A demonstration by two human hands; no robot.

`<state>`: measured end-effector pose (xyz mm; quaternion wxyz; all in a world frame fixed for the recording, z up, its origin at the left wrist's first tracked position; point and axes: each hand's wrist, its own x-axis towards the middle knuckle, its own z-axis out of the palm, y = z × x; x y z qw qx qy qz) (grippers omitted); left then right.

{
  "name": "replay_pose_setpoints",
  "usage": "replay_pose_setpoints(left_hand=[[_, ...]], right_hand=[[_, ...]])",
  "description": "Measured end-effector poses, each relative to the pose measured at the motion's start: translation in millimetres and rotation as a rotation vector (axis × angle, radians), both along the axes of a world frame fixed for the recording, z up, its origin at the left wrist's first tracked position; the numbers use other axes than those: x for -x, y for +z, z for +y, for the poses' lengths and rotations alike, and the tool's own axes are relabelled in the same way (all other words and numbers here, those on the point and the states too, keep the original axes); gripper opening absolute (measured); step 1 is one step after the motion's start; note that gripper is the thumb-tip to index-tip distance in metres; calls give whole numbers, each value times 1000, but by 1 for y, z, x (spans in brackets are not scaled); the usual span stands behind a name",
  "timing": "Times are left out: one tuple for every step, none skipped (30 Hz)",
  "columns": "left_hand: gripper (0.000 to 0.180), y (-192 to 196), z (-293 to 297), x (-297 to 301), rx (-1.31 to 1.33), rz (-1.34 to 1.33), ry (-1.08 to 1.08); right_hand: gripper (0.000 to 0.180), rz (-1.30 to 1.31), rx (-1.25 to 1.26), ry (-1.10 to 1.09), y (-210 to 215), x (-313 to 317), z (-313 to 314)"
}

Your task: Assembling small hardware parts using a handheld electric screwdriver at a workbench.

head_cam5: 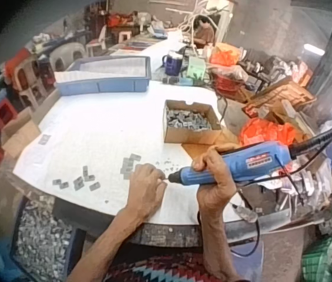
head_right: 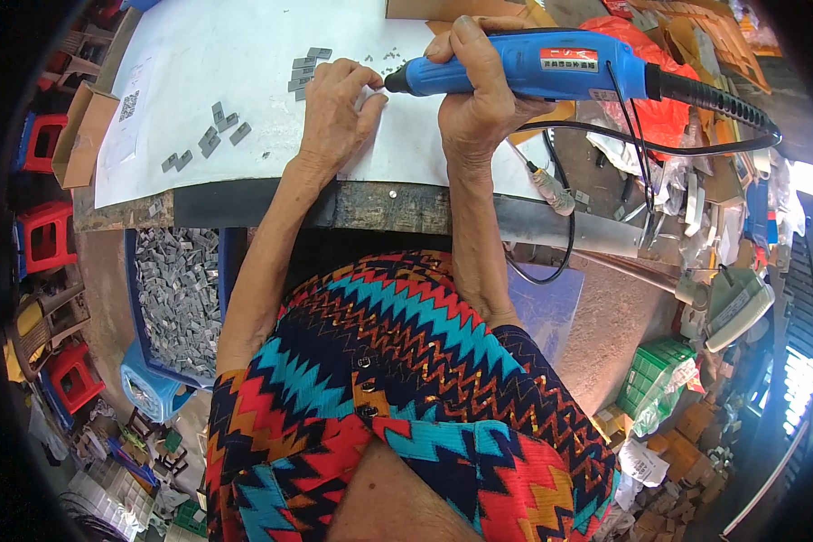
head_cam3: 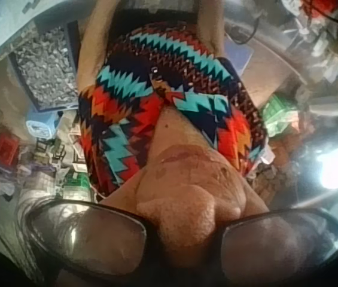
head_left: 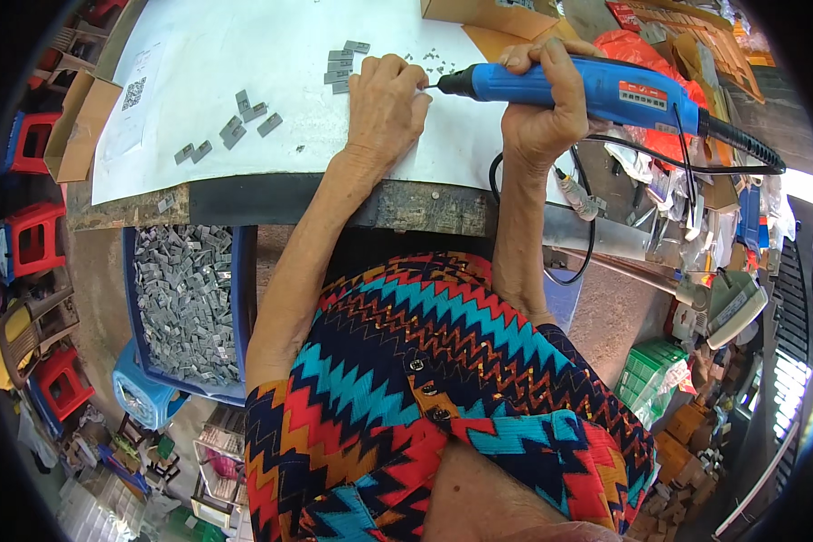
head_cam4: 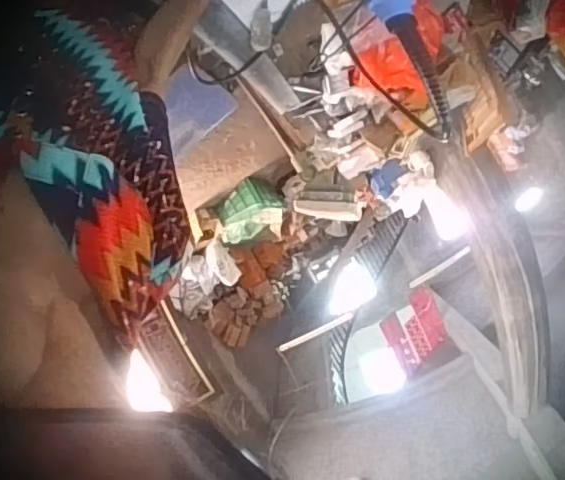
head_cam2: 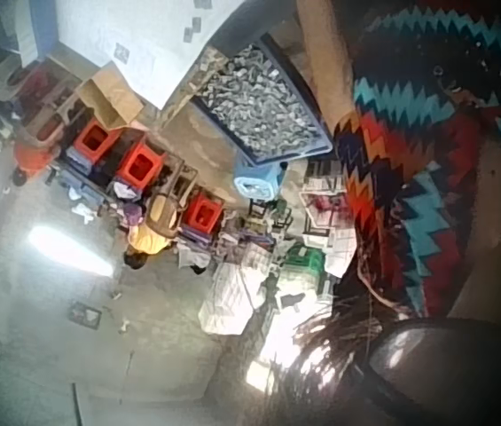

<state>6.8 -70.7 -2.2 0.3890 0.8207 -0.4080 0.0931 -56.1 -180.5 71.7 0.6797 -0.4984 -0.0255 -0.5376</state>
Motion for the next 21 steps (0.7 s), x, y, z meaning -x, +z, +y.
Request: replay_pose_setpoints(left_hand=[[15, 1, 0, 1, 37, 2, 4], [14, 2, 1, 1, 73, 3, 9], [14, 2, 1, 1, 73, 2, 9], [14, 1, 1, 0, 55, 23, -1], [14, 0, 1, 0, 37, 44, -9], [14, 0, 2, 0, 37, 44, -8], [15, -1, 2, -1, 33, 28, -4], [15, -1, 2, -1, 30, 12, -1], [15, -1, 2, -1, 30, 11, 0], [16, 0, 2, -1, 22, 14, 8], [16, 0, 2, 0, 15, 17, 14], [16, 1, 2, 1, 15, 17, 13], [16, 3, 3, 1, 44, 10, 2], [16, 4, 3, 2, 74, 4, -9], [16, 5, 3, 3, 74, 4, -10], [16, 6, 3, 4, 78, 24, -12], [16, 7, 3, 4, 81, 44, -13], [16, 7, 2, 4, 82, 43, -13], [15, 6, 2, 4, 92, 42, -9], [15, 5, 2, 4, 101, 41, -4], [15, 4, 2, 4, 101, 41, -2]], right_hand=[[11, 0, 0, -2, -1, 0, -1], [11, -7, -11, 3, -2, 0, -2], [11, -14, -21, 7, -3, 0, -2], [11, -14, -21, 7, -4, 1, -4], [11, -7, -40, 24, -4, 2, -6], [11, 0, -59, 41, -4, 2, -7], [11, 0, -58, 42, -4, 3, -7], [11, -4, -96, 51, -3, 3, -6], [11, -8, -134, 61, -2, 3, -6], [11, -8, -134, 61, -1, 3, -6], [11, -9, -124, 50, 0, 4, -6], [11, -10, -114, 40, 1, 4, -6], [11, -10, -114, 38, 1, 4, -6], [11, -8, -111, 34, 1, 4, -6], [11, -6, -109, 31, 2, 5, -6], [11, -6, -109, 30, 2, 5, -7], [11, -7, -109, 26, 2, 5, -8], [11, -7, -108, 22, 3, 5, -9], [11, -7, -108, 22, 2, 5, -9], [11, -14, -107, 21, 0, 5, -10], [11, -21, -106, 20, -1, 5, -10]])
